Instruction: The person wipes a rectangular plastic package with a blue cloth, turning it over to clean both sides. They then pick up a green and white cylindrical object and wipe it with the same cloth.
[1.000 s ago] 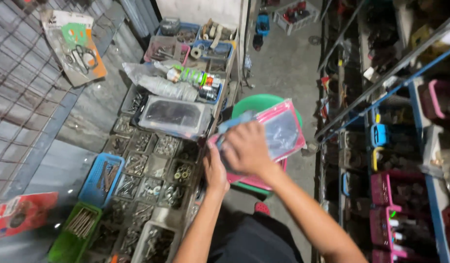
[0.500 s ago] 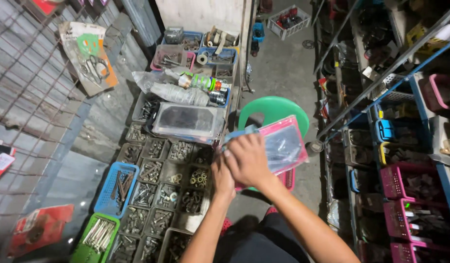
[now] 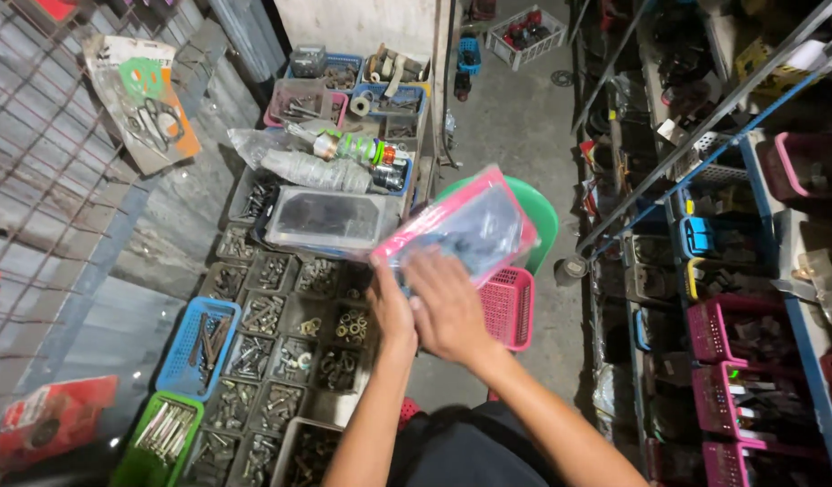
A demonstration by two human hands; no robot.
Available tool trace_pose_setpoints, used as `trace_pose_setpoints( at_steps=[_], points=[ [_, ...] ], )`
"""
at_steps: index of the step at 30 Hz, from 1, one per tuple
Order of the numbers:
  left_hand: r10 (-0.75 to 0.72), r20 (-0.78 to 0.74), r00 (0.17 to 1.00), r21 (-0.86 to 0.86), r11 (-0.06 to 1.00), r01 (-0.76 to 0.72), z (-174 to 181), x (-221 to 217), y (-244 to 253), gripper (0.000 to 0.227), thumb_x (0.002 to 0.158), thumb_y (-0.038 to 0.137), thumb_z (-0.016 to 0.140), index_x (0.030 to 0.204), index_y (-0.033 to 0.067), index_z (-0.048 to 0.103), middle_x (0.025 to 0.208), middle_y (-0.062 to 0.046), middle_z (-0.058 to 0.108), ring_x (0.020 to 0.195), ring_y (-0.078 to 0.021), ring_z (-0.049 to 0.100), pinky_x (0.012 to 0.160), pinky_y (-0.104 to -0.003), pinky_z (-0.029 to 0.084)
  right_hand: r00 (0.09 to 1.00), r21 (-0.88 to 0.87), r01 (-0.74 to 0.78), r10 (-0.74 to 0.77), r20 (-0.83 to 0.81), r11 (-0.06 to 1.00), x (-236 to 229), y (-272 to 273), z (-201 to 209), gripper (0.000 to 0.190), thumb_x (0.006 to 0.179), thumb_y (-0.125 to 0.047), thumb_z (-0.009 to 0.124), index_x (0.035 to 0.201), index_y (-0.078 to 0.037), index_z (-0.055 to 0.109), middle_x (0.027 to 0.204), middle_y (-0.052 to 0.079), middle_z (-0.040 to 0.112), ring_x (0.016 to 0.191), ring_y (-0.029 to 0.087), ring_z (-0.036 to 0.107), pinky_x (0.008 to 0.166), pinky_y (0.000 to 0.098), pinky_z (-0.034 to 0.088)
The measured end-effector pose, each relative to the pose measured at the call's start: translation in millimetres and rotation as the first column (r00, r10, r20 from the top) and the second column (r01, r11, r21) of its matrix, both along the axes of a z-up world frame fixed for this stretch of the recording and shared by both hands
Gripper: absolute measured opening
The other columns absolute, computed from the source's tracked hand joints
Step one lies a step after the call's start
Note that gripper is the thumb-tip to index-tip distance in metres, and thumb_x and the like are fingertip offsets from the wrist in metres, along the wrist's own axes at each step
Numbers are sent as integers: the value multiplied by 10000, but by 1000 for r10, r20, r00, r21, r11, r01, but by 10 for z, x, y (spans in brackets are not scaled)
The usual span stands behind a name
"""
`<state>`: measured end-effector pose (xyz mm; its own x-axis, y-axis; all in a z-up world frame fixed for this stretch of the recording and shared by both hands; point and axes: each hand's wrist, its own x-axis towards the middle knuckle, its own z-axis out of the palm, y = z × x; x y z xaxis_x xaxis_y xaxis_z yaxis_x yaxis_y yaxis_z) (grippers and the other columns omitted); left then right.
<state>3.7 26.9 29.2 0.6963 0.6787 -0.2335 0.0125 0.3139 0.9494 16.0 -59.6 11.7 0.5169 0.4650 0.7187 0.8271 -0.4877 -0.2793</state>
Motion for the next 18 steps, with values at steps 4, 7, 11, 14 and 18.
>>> trace_pose_setpoints(
  at_steps=[4, 7, 11, 14, 18],
  points=[
    [59, -80, 995, -253, 964, -77, 207, 136, -258, 638, 995, 552, 541, 1253, -11, 692, 1239, -160, 700, 1138, -227, 619, 1056, -411, 478, 988, -57, 11, -2, 152, 998, 382, -472, -245, 444, 1016, -379, 453, 1304, -133, 683, 1360, 138, 652, 1296, 350, 585, 1103, 556, 374],
    [113, -100, 989, -300, 944, -138, 440, 228, -499, 731, 971, 568, 583, 1379, -39, 590, 1450, -235, 571, 1375, -284, 510, 1159, -426, 396, 954, 27, 188, -189, 233, 982, 789, -999, -227, 401, 919, -235, 531, 1266, -153, 712, 1243, 116, 692, 1205, 329, 636, 1074, 538, 412],
    [155, -174, 972, -313, 928, -204, 722, 310, -933, 847, 905, 628, 606, 1419, -42, 539, 1494, -260, 510, 1443, -342, 433, 1212, -444, 346, 902, 342, 422, -428, -62, 839, 1171, -1408, -325, 445, 1036, -227, 458, 1412, 5, 506, 1421, 283, 477, 1353, 456, 443, 1166, 563, 301],
    [191, -147, 971, -325, 917, -230, 605, 434, -1237, 789, 930, 600, 595, 1367, -57, 590, 1413, -269, 576, 1362, -339, 517, 1145, -450, 414, 840, 544, 537, -347, -418, 645, 1054, -1380, -342, 571, 1105, -266, 456, 1549, 68, 327, 1561, 366, 326, 1482, 474, 298, 1240, 546, 211],
    [250, -78, 965, -351, 899, -261, 246, 693, -1529, 703, 968, 610, 558, 1268, -11, 695, 1263, -211, 689, 1173, -285, 654, 999, -425, 529, 796, 628, 531, -81, -599, 569, 637, -1251, -394, 395, 1073, -231, 551, 1398, -8, 551, 1287, 237, 614, 1246, 259, 557, 1110, 471, 397]
  ],
)
